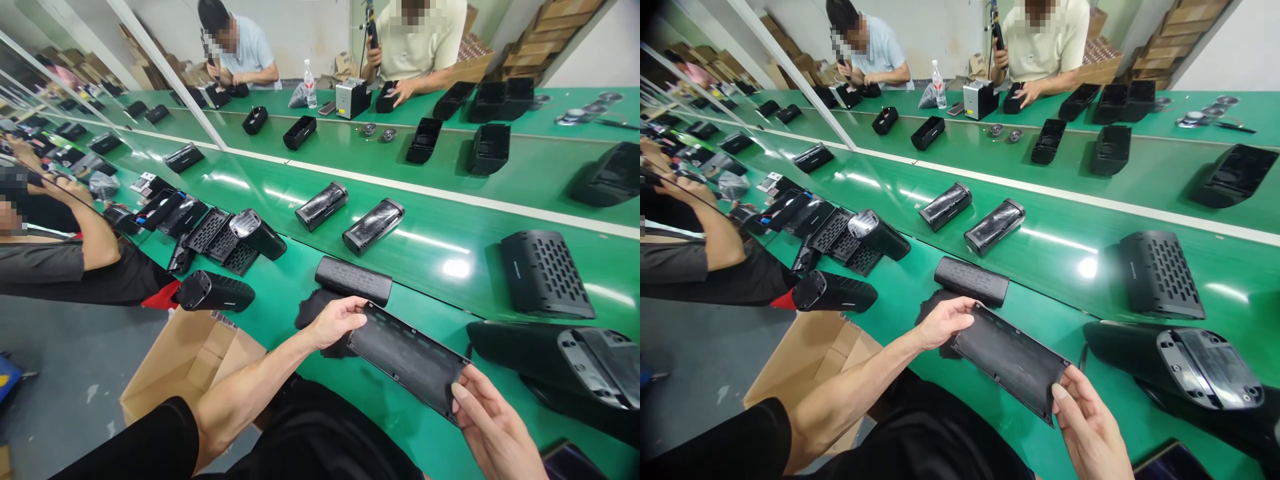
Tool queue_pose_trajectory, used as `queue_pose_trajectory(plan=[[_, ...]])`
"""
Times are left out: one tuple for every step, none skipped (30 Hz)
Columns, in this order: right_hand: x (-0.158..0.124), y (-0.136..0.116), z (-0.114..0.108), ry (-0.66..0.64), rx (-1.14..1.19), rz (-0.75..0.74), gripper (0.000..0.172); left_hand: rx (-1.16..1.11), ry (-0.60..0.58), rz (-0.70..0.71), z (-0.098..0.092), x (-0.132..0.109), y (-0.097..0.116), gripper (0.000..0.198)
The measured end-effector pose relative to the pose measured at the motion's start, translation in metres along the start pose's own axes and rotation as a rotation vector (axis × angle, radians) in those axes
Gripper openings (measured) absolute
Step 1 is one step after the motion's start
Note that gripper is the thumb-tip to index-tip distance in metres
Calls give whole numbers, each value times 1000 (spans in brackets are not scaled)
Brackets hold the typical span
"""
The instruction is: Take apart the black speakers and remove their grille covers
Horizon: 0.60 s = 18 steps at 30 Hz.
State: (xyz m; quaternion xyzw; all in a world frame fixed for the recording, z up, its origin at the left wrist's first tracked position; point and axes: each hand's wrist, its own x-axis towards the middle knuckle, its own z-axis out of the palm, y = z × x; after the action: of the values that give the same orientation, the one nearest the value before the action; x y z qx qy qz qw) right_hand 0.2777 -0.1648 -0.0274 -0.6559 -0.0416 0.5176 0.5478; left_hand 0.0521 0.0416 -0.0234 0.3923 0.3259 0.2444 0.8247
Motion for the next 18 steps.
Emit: queue_pose_trajectory(plan=[[0,0,0,-8,3,-3,61,-1,-5,1,-1,0,0,44],[0,1,-1,-15,6,-8,59,-1,-8,5,-1,0,0,43],[0,1,-1,-20,8,-16,57,1,-11,11,-2,0,0,43],[0,1,0,-28,6,-26,54,4,-15,18,-3,-1,0,42],[0,1,1,-30,1,-35,53,9,-21,26,-4,-1,0,42],[-1,1,2,-32,-2,-42,51,15,-28,34,-4,-2,0,41],[-1,0,4,-31,-2,-43,51,24,-34,41,-5,-3,0,41],[-1,-2,5,-25,5,-37,52,34,-37,45,-5,-4,1,42],[-1,-3,7,-12,22,-24,52,39,-36,40,-6,-4,2,43],[-1,-5,9,1,48,-1,53,33,-30,21,-6,-4,3,45],[0,-8,10,16,80,26,54,9,-23,-12,-7,-4,4,46],[1,-10,11,40,114,58,56,-37,-17,-61,-8,-3,5,47],[3,-13,12,66,144,94,58,-103,-19,-129,-10,-2,5,48],[5,-16,13,86,163,134,60,-181,-33,-212,-11,0,4,51],[7,-19,14,100,171,175,62,-259,-58,-302,-14,2,3,56],[10,-22,17,98,167,212,63,-324,-93,-394,-16,4,0,62],[13,-25,20,77,155,231,63,-368,-138,-487,-19,6,-4,69],[17,-28,25,34,135,229,62,-385,-185,-575,-22,8,-9,74]])
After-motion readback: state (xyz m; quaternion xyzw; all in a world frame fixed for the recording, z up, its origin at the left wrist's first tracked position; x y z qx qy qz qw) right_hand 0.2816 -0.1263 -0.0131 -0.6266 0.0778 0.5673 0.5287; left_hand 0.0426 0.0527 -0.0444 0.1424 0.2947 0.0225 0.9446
